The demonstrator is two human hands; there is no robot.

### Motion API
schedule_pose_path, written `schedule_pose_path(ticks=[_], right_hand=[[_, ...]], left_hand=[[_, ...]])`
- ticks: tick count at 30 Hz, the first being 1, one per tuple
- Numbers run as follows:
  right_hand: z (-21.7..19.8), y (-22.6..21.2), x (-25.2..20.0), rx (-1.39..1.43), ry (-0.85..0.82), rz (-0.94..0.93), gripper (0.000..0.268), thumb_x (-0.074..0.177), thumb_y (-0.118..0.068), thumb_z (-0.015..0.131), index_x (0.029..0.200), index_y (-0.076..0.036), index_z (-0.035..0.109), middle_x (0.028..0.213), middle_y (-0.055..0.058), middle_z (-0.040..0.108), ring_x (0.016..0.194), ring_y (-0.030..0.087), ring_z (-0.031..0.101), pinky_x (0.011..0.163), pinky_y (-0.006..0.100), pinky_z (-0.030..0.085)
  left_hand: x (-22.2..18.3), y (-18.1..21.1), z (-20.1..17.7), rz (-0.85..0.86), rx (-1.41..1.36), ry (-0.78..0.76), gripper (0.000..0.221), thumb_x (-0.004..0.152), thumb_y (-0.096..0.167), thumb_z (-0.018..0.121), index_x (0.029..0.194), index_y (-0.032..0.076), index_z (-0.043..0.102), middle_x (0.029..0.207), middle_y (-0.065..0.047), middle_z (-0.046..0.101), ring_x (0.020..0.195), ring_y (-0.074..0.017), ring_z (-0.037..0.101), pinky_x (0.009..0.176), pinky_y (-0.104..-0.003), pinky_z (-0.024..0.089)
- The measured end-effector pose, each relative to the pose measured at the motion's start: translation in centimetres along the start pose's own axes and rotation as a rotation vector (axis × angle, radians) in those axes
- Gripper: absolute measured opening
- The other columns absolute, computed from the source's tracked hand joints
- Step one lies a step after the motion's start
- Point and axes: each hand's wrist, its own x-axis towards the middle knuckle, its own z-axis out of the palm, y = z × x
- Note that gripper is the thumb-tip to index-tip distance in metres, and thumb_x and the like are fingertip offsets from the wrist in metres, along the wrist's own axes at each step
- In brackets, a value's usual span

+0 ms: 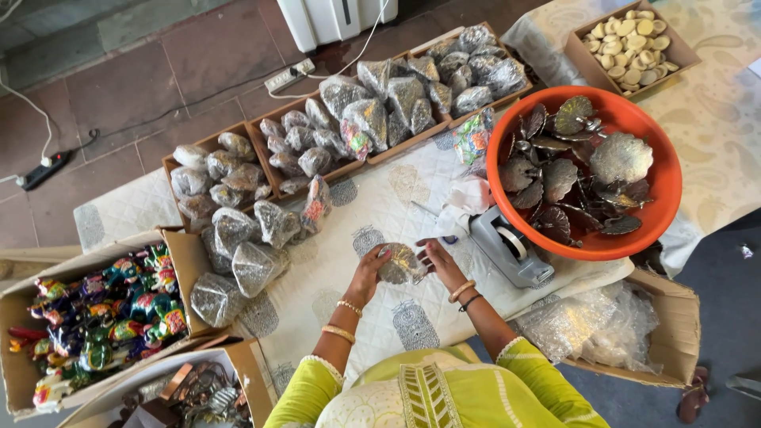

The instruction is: The person wraps decorative metal figurines in bubble wrap at a work table, folding the plastic around each item and pressing the wrap closed. Wrapped pieces are placed into cardboard trays alongside other already wrapped items, and a tape dispenser sits nearby on the table.

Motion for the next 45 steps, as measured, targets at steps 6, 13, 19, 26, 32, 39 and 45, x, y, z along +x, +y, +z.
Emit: schedule_pose_path(ticks=[6, 13, 19, 26, 32, 39, 45], right_hand=[[-6.4, 7.4, 0.7, -0.909, 0.241, -0.659, 0.023, 0.104, -0.026, 0.056, 0.116, -0.008, 0.062, 0.116, 0.013, 0.062, 0.109, 0.033, 0.055, 0.100, 0.043, 0.047], [-5.5, 4.0, -1.4, -1.178, 0.109, -0.606, 0.033, 0.093, -0.028, 0.066, 0.117, -0.007, 0.060, 0.113, 0.015, 0.054, 0.110, 0.036, 0.050, 0.100, 0.046, 0.043], [-5.7, 4.7, -1.3, -1.247, 0.126, -0.643, 0.035, 0.095, -0.030, 0.064, 0.118, -0.004, 0.060, 0.113, 0.016, 0.055, 0.109, 0.036, 0.051, 0.098, 0.045, 0.044], [-5.9, 5.1, -1.1, -1.222, 0.113, -0.602, 0.032, 0.096, -0.028, 0.062, 0.118, -0.004, 0.062, 0.118, 0.014, 0.058, 0.114, 0.034, 0.051, 0.101, 0.044, 0.044], [-6.0, 5.4, -0.8, -1.251, 0.075, -0.520, 0.033, 0.097, -0.029, 0.060, 0.120, -0.004, 0.060, 0.119, 0.014, 0.057, 0.114, 0.032, 0.051, 0.104, 0.044, 0.042], [-5.9, 4.6, -1.1, -1.248, 0.035, -0.471, 0.033, 0.100, -0.028, 0.059, 0.121, -0.004, 0.060, 0.115, 0.012, 0.056, 0.112, 0.031, 0.051, 0.101, 0.042, 0.044], [-6.0, 4.9, -1.0, -1.241, 0.030, -0.459, 0.034, 0.099, -0.028, 0.060, 0.123, -0.004, 0.059, 0.113, 0.014, 0.054, 0.110, 0.033, 0.050, 0.098, 0.043, 0.044]], left_hand=[[-0.8, 1.2, 0.3, 0.040, -0.028, 0.083, 0.039, 0.098, 0.024, 0.061, 0.134, 0.007, 0.060, 0.120, -0.008, 0.070, 0.107, -0.0192, 0.069, 0.088, -0.036, 0.058], [0.1, 2.3, -0.8, 0.006, -0.032, 0.139, 0.049, 0.093, 0.026, 0.069, 0.138, 0.013, 0.057, 0.115, -0.006, 0.069, 0.103, -0.0183, 0.068, 0.084, -0.038, 0.059], [1.5, 5.0, 0.5, 0.012, 0.136, 0.150, 0.065, 0.086, 0.023, 0.077, 0.145, 0.023, 0.051, 0.113, -0.004, 0.068, 0.100, -0.0161, 0.066, 0.074, -0.031, 0.051], [7.8, 6.5, 2.7, 0.081, 0.105, 0.100, 0.053, 0.093, 0.012, 0.067, 0.143, 0.020, 0.053, 0.124, -0.007, 0.064, 0.107, -0.0187, 0.065, 0.085, -0.033, 0.059], [16.2, 5.9, 4.4, 0.295, 0.169, -0.015, 0.037, 0.098, 0.002, 0.061, 0.134, 0.005, 0.059, 0.136, -0.007, 0.060, 0.119, -0.0180, 0.060, 0.097, -0.035, 0.056], [23.3, 7.6, 9.4, 0.480, 0.611, 0.066, 0.050, 0.091, -0.006, 0.063, 0.137, 0.010, 0.055, 0.138, -0.011, 0.053, 0.127, -0.0247, 0.058, 0.107, -0.033, 0.051], [25.6, 9.6, 13.1, 0.749, 0.889, 0.091, 0.062, 0.086, -0.013, 0.063, 0.142, 0.012, 0.052, 0.140, -0.018, 0.050, 0.129, -0.0393, 0.051, 0.100, -0.043, 0.049]])
